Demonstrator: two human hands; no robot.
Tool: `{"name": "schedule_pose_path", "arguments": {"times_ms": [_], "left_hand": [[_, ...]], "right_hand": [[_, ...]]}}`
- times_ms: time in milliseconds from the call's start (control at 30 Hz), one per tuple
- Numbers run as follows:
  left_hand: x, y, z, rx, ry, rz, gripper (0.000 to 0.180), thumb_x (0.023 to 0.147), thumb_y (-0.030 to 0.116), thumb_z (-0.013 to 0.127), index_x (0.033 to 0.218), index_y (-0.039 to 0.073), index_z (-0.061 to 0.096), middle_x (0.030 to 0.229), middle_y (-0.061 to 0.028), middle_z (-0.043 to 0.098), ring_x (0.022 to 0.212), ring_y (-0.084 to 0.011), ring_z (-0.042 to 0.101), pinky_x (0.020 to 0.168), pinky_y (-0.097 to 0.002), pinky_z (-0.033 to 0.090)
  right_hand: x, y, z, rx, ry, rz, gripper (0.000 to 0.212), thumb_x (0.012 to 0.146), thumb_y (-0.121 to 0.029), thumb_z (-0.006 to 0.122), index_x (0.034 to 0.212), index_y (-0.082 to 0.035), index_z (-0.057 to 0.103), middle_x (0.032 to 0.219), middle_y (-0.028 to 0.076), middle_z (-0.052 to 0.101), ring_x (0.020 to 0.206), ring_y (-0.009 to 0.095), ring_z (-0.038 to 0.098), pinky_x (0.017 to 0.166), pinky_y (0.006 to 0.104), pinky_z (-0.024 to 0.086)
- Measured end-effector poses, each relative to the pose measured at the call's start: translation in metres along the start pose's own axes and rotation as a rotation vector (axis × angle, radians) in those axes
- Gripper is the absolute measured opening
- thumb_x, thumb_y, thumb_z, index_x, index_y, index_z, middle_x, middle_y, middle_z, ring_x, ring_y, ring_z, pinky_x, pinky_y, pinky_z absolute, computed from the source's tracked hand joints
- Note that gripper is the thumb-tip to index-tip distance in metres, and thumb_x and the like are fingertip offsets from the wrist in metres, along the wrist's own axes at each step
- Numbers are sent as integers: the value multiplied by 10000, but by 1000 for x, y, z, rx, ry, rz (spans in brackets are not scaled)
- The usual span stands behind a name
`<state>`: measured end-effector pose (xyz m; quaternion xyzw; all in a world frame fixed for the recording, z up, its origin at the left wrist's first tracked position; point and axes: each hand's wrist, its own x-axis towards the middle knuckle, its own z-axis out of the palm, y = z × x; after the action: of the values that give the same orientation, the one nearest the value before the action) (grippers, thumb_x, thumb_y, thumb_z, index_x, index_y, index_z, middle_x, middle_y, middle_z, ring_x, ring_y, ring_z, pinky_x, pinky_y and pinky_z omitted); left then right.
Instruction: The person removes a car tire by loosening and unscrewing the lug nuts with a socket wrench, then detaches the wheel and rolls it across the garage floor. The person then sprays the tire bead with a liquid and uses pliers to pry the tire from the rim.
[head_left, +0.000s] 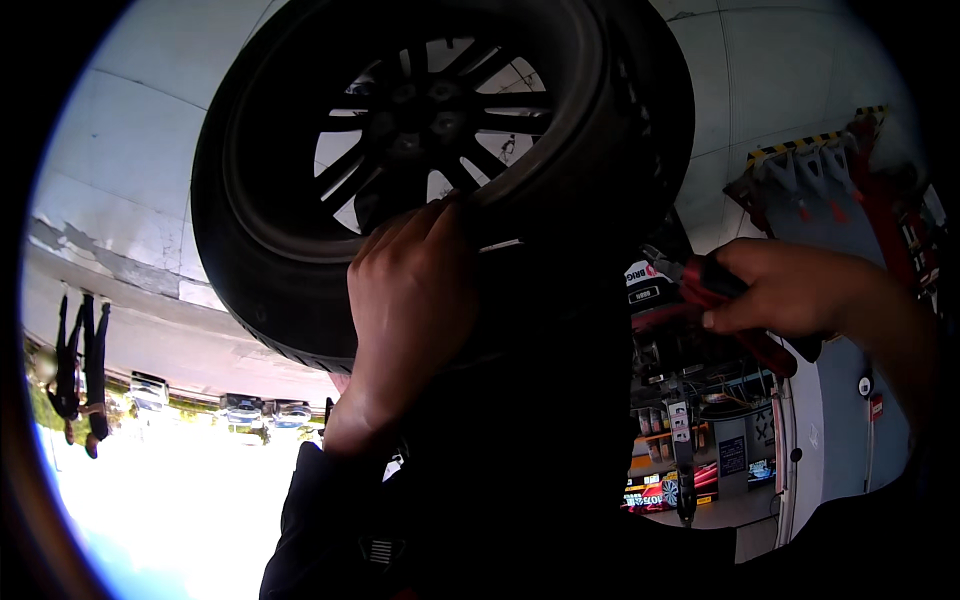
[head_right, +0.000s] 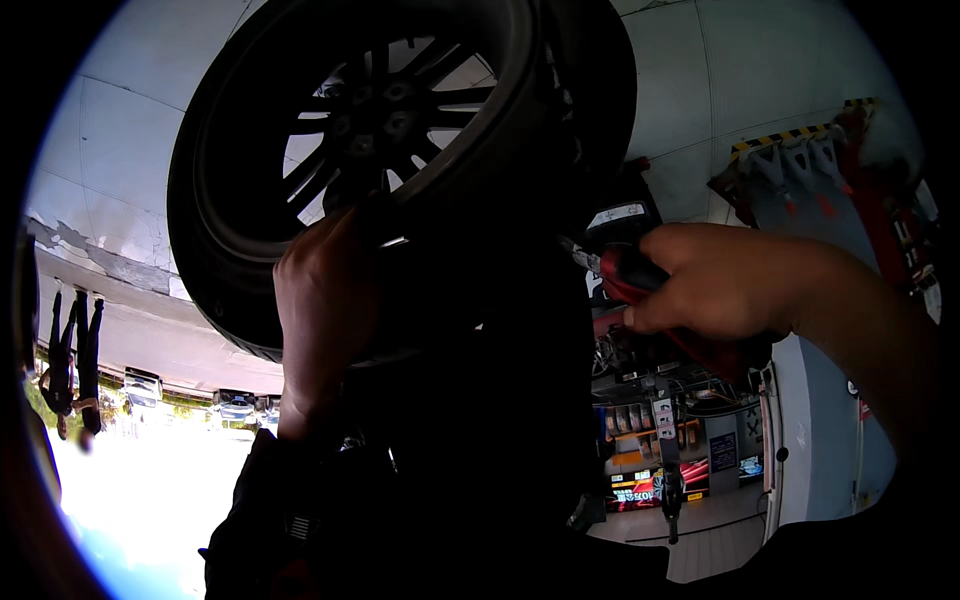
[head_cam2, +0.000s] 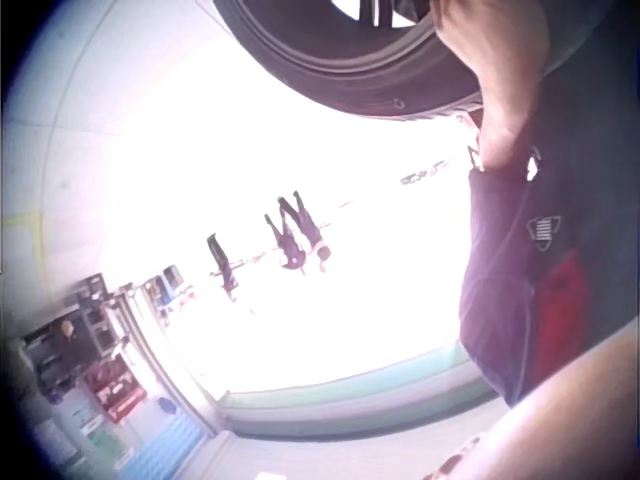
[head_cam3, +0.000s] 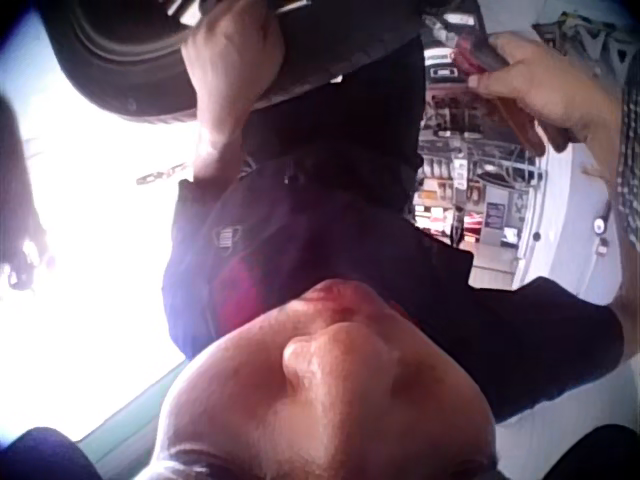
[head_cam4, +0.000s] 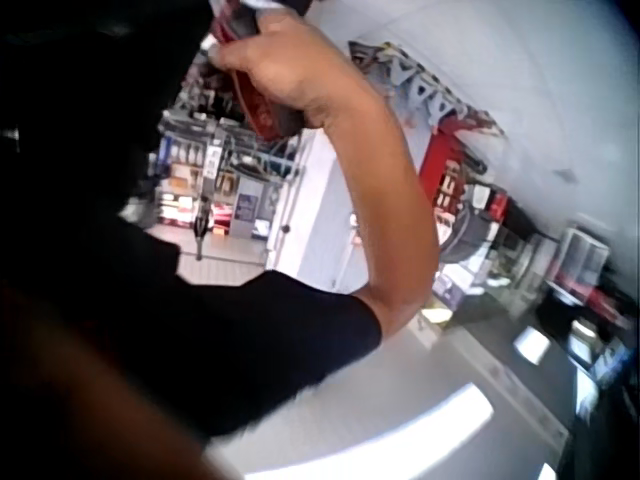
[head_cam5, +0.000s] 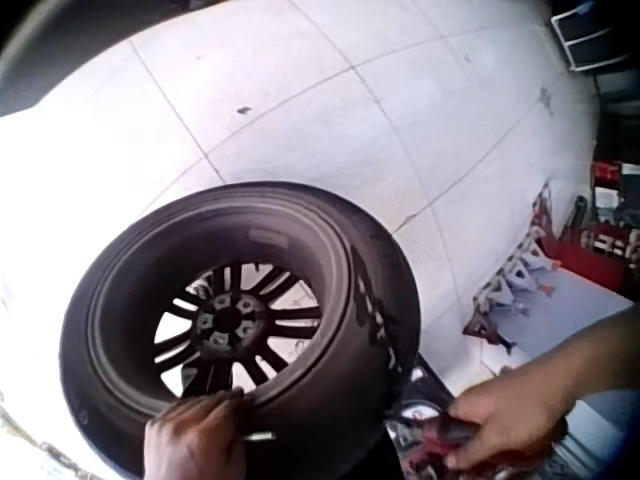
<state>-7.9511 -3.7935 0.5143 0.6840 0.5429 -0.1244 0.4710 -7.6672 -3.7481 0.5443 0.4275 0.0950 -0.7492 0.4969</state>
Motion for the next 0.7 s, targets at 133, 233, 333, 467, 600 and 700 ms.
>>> {"name": "schedule_pose_path", "arguments": {"times_ms": [133, 233, 333, 467, 600, 700], "left_hand": [[-9, 1, 16, 23, 43, 79, 243, 699, 54, 608, 935, -2, 601, 928, -121, 652, 833, -277, 645, 812, -363, 492], [-24, 8, 12, 51, 106, 117, 285, 757, 17, 567, 1038, 13, 616, 1012, -130, 650, 964, -271, 628, 881, -379, 467], [-58, -7, 30, 151, 234, 168, 292, 769, 44, 552, 1054, 24, 614, 1096, -124, 631, 1031, -249, 607, 945, -393, 424], [-49, 4, 28, 117, 217, 181, 322, 752, 54, 557, 1069, 4, 582, 1062, -141, 629, 1035, -265, 594, 931, -380, 431], [-64, -14, 3, 218, 364, 160, 342, 741, 77, 564, 1075, 7, 584, 1037, -146, 639, 1025, -271, 594, 937, -405, 425], [-66, -23, 8, 208, 522, 250, 272, 724, 105, 573, 981, 16, 595, 999, -131, 650, 986, -261, 609, 927, -409, 430]], "right_hand": [[24, 16, 32, 172, 5, 14, 460, 833, -341, 637, 1083, 24, 508, 922, 129, 607, 852, 210, 591, 735, 337, 463], [40, 42, 65, 344, 60, -158, 403, 850, -310, 621, 1067, 8, 502, 872, 99, 601, 826, 191, 594, 729, 335, 466], [67, 54, 102, 748, 13, -281, 259, 858, -247, 602, 980, -36, 512, 793, 55, 570, 747, 157, 579, 694, 321, 465], [74, 40, 124, 1128, -7, -461, 106, 834, -150, 576, 851, -82, 496, 717, 17, 517, 640, 125, 530, 635, 316, 460], [83, 39, 122, 1273, 4, -555, 96, 815, -104, 553, 752, -90, 482, 655, 1, 481, 587, 122, 502, 596, 312, 452], [82, 31, 120, 1345, -5, -590, 117, 813, -99, 542, 715, -94, 478, 625, 0, 472, 558, 129, 487, 581, 311, 446]]}}
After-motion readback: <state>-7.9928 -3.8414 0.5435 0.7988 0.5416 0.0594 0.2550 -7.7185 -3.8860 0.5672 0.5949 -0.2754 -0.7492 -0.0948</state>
